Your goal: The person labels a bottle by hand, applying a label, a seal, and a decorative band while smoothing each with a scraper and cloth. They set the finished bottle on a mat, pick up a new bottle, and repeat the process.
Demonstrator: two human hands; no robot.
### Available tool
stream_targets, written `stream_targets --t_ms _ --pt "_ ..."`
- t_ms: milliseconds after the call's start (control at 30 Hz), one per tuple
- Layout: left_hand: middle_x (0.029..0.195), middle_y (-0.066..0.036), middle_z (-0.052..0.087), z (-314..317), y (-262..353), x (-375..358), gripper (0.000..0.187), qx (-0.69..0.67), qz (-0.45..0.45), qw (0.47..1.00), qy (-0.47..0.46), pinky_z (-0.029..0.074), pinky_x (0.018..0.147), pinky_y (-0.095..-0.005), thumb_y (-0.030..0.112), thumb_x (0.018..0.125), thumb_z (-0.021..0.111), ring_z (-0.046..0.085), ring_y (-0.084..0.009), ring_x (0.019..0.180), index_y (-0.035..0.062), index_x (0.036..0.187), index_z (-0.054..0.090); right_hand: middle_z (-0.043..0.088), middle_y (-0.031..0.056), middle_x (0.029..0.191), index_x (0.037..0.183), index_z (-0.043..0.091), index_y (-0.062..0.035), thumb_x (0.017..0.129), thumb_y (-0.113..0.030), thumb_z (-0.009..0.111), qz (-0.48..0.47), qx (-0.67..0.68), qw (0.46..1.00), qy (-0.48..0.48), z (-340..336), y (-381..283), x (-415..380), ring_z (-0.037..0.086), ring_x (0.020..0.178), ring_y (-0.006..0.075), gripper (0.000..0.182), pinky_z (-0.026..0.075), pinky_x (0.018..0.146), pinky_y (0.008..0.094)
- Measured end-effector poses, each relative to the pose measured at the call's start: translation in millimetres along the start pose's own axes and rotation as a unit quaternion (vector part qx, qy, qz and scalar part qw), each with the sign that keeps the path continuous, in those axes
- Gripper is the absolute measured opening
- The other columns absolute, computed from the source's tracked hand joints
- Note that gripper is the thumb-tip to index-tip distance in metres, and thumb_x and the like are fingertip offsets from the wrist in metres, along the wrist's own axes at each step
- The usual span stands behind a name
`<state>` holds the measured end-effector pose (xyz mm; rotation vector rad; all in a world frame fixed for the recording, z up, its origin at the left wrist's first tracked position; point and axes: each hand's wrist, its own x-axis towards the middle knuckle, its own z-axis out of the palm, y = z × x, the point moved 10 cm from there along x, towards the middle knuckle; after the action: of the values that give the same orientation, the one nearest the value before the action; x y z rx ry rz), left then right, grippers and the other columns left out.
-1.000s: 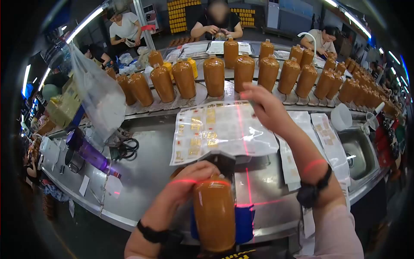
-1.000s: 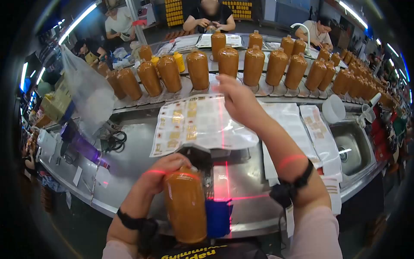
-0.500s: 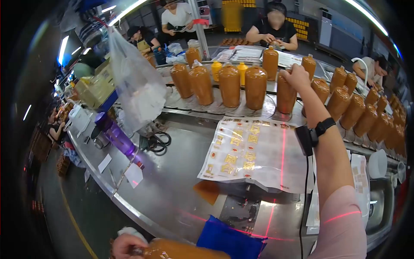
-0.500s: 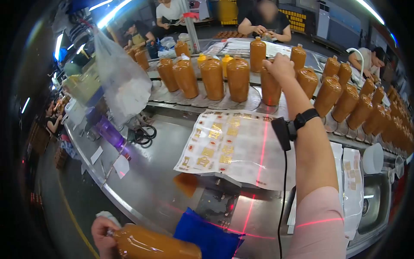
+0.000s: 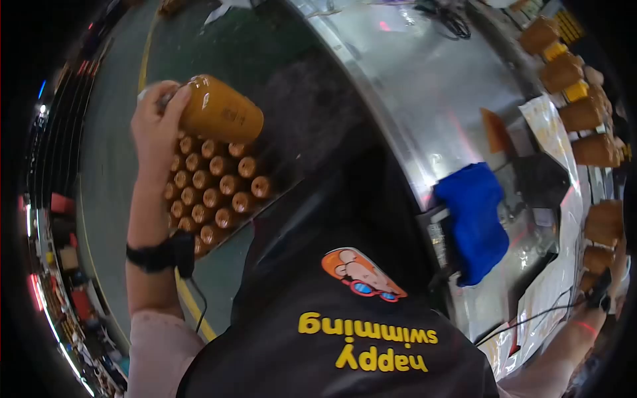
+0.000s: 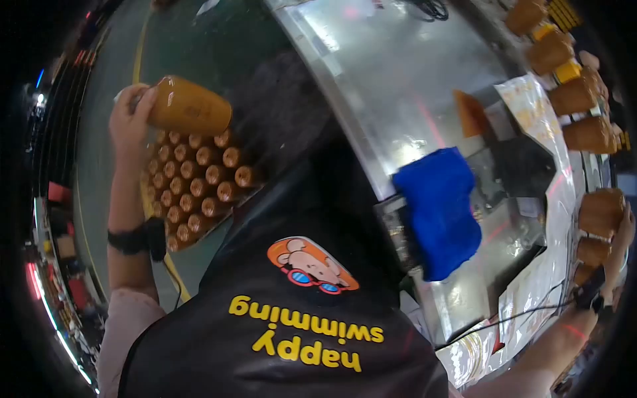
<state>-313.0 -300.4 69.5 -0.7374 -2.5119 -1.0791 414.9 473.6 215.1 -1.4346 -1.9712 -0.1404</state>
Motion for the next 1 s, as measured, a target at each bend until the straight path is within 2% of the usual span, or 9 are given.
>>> stream_targets --t_ms 200,367,500,633,733,833,867,967,1000 --pt "0.091 -0.014 0.065 38.9 -150.8 -17.2 0.034 0.112 -0.020 0.993 -0.006 0.049 0.077 -0.0402 0.039 0.087 0.066 0.062 -0.0316 0.085 0.0064 0.096 0.065 0.061 0.0111 0.101 0.109 0.065 -0.0055 0.092 -0.038 0.059 0.068 -0.004 0.998 -0.009 -100.4 -37.8 -54.1 0.058 0.090 0.0262 0.037 0.046 0.075 0.0391" --pt "0.093 -0.017 0.066 125.2 -252.4 -32.4 0.035 0.105 -0.013 0.993 -0.052 0.049 0.078 -0.0445 0.039 0.087 0.065 0.062 -0.0362 0.090 0.0053 0.098 0.064 0.060 0.0089 0.094 0.109 0.064 -0.0058 0.091 -0.041 0.061 0.133 -0.024 0.990 -0.029 -138.5 -61.0 -73.7 0.057 0.082 0.0228 0.040 0.045 0.068 0.0366" --pt "0.092 -0.021 0.066 194.4 -283.9 -58.3 0.029 0.075 -0.082 0.981 -0.157 0.049 0.079 -0.0474 0.032 0.087 0.065 0.063 -0.0388 0.089 0.0043 0.096 0.063 0.059 0.0071 0.087 0.109 0.064 -0.0061 0.090 -0.043 0.063 0.184 -0.038 0.981 -0.046 -161.0 -63.2 -81.0 0.056 0.076 0.0202 0.042 0.044 0.062 0.0347" --pt "0.101 -0.025 0.061 276.1 -302.1 -110.8 0.031 0.096 -0.036 0.962 -0.253 0.053 0.080 -0.0474 0.028 0.087 0.066 0.063 -0.0422 0.089 0.0014 0.101 0.059 0.058 0.0053 0.081 0.109 0.063 -0.0063 0.089 -0.046 0.065 0.225 -0.050 0.972 -0.045 -194.0 -82.4 -91.8 0.056 0.070 0.0175 0.044 0.044 0.056 0.0327" --pt "0.103 -0.024 0.061 321.7 -322.5 -153.2 0.032 0.129 -0.052 0.941 -0.308 0.054 0.078 -0.0467 0.027 0.087 0.066 0.064 -0.0403 0.089 0.0010 0.104 0.057 0.057 0.0039 0.077 0.108 0.063 -0.0065 0.089 -0.048 0.066 0.254 -0.062 0.964 -0.047 -215.2 -94.0 -98.8 0.055 0.065 0.0155 0.046 0.043 0.052 0.0312" --pt "0.104 -0.025 0.060 348.0 -333.1 -194.6 0.033 0.126 -0.071 0.921 -0.363 0.055 0.077 -0.0461 0.026 0.087 0.065 0.065 -0.0396 0.090 0.0014 0.106 0.055 0.056 0.0026 0.072 0.108 0.062 -0.0067 0.088 -0.049 0.067 0.277 -0.069 0.957 -0.048 -225.8 -104.3 -101.9 0.055 0.060 0.0135 0.047 0.043 0.048 0.0297" --pt "0.104 -0.025 0.060 349.6 -331.9 -208.7 0.033 0.115 -0.071 0.917 -0.374 0.055 0.077 -0.0458 0.026 0.087 0.065 0.065 -0.0394 0.090 0.0014 0.106 0.054 0.050 0.0005 0.061 0.093 0.061 -0.0102 0.083 -0.059 0.068 0.244 -0.043 0.969 -0.005 -225.1 -107.5 -102.5 0.047 0.048 0.0093 0.051 0.036 0.040 0.0273" --pt "0.102 -0.026 0.061 351.2 -323.1 -223.6 0.034 0.121 -0.104 0.905 -0.394 0.056 0.078 -0.0450 0.026 0.087 0.064 0.066 -0.0389 0.092 0.0016 0.108 0.052 0.052 0.0003 0.063 0.093 0.062 -0.0103 0.084 -0.058 0.069 0.270 -0.035 0.962 0.011 -224.9 -102.2 -101.3 0.047 0.047 0.0098 0.049 0.035 0.039 0.0255" --pt "0.102 -0.026 0.061 353.8 -322.2 -226.8 0.034 0.126 -0.113 0.902 -0.397 0.056 0.078 -0.0450 0.026 0.087 0.065 0.066 -0.0388 0.092 0.0018 0.108 0.052 0.052 -0.0010 0.063 0.090 0.061 -0.0113 0.084 -0.058 0.069 0.238 -0.023 0.971 -0.011 -219.3 -112.0 -101.8 0.047 0.048 0.0089 0.048 0.035 0.040 0.0247"
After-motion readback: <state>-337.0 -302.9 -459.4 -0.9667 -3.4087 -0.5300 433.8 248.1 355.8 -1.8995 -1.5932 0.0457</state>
